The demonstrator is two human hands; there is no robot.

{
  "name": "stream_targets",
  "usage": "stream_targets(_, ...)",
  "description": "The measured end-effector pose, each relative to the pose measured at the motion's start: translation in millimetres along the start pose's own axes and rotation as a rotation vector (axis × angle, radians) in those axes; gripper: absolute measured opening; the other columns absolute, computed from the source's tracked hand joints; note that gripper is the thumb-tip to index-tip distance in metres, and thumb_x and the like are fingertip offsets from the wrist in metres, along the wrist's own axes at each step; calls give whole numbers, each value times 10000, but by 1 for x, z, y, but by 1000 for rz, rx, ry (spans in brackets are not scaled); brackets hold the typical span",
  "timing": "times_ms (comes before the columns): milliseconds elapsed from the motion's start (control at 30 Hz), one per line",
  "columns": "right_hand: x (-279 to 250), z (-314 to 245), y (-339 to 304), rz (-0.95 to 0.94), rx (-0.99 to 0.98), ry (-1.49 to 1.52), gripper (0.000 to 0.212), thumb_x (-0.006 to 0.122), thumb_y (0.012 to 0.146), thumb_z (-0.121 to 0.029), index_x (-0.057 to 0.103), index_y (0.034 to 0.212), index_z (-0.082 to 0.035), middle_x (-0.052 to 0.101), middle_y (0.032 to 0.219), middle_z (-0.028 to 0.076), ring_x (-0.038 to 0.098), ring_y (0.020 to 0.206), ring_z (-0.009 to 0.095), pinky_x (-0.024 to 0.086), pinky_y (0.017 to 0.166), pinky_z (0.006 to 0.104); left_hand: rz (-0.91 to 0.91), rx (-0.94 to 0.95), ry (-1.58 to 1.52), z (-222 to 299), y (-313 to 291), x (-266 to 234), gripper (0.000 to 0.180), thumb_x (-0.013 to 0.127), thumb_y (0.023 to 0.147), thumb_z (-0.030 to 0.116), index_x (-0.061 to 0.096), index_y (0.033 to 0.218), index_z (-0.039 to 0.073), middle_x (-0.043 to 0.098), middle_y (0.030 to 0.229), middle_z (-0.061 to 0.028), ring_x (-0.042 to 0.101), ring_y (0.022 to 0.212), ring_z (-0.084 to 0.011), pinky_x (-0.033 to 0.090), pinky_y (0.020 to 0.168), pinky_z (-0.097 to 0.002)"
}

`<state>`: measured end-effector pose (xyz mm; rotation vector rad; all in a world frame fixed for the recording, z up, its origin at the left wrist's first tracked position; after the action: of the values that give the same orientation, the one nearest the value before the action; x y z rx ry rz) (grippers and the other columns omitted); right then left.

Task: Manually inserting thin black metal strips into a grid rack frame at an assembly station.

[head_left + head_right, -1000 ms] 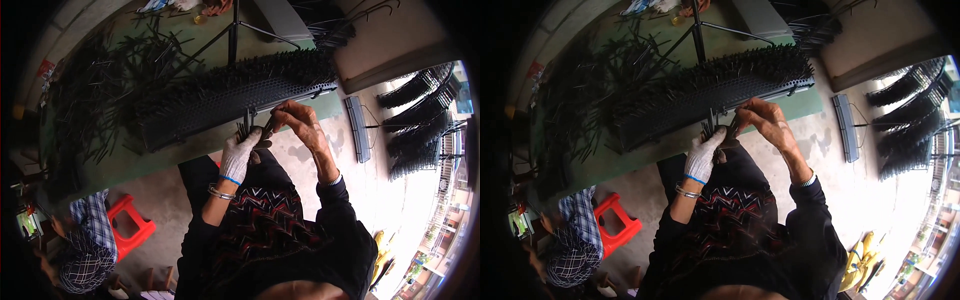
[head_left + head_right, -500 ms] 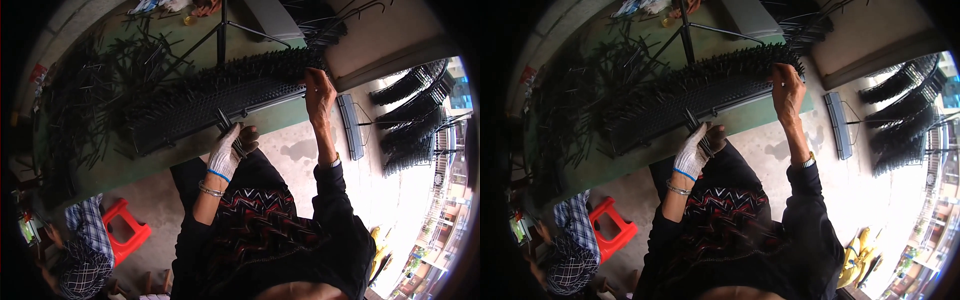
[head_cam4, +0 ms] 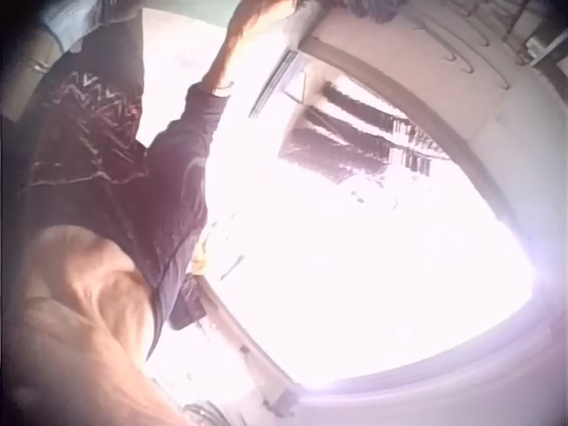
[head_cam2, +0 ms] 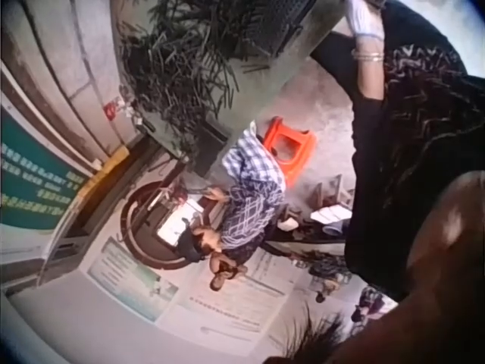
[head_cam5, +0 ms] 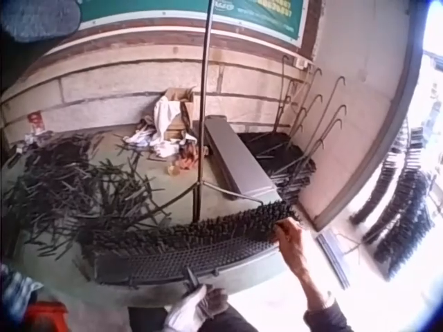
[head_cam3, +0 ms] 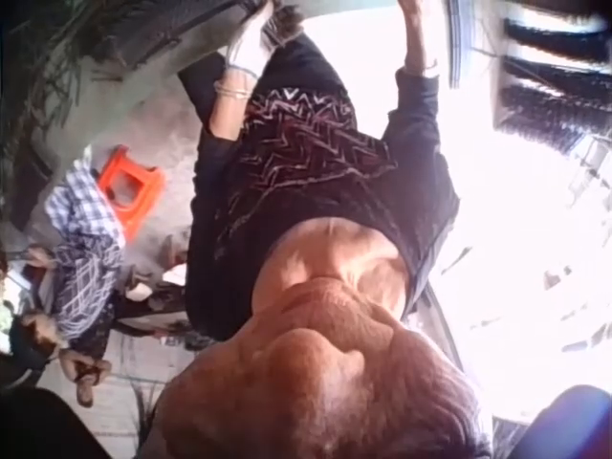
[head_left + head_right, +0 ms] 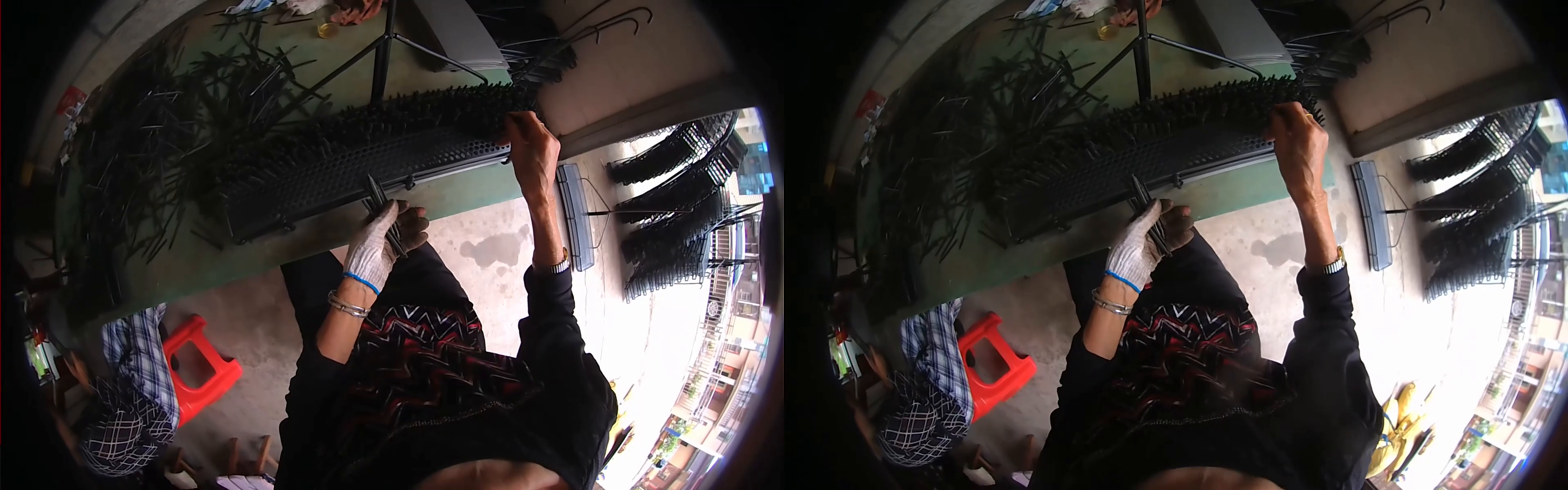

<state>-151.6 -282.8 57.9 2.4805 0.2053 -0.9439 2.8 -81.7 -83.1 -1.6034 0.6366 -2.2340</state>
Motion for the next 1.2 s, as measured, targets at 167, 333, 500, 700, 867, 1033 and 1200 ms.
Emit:
stream_targets(167,0,-4,4,-11,-21,-83,174,590,931,-135,657,1032,-11,692,695,94,668,636,130,490,587,273,78,19,102,5,-11,-1,262,545,989,284,599,1078,44,677,931,-168,671,750,-240,567,581,-359)
stream_targets(333,3,-6,7,-41,-12,-125,182,580,935,-146,656,1031,-11,692,671,99,671,612,153,497,583,282,159,-3,156,7,-17,-9,244,579,975,308,618,1062,83,645,803,-100,560,592,-127,374,418,-232)
stream_targets(500,20,15,7,-91,-140,-115,137,601,908,-134,672,992,-52,662,802,108,674,683,193,498,604,312,127,13,164,8,-18,-5,222,571,981,293,620,1054,89,642,792,-90,553,573,-115,397,429,-234)
stream_targets(700,23,2,-3,-36,-218,-301,122,653,866,-139,691,981,-127,592,901,73,621,767,284,505,620,392,146,90,124,10,-25,1,235,548,989,278,608,1064,64,677,863,-119,658,671,-167,572,537,-328)
stream_targets(867,22,6,-15,96,-211,-348,196,658,902,-210,713,1085,-166,592,882,61,617,751,225,487,643,354,190,110,153,6,-25,-2,239,552,989,278,609,1074,63,671,838,-111,624,632,-139,544,514,-303)
stream_targets(1033,20,15,-18,151,-95,-361,206,647,913,-255,717,1094,-184,591,889,42,619,772,234,482,641,355,170,147,209,8,-34,11,231,555,991,267,613,1070,58,644,797,-88,520,545,-90,408,439,-237)
stream_targets(1200,24,14,-23,123,-125,-459,328,638,923,-288,644,1235,-188,590,940,86,604,763,243,482,649,375,92,144,183,8,-35,22,235,546,999,258,616,1056,41,559,707,-38,375,479,-48,270,424,-209)
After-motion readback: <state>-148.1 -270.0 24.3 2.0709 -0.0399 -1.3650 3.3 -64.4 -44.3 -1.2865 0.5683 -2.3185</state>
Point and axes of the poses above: each hand's wrist, its own y-axis towards the middle knuckle, its own x-axis out of the palm, z = x × y, the point moved 5 cm from there along y, towards the middle knuckle
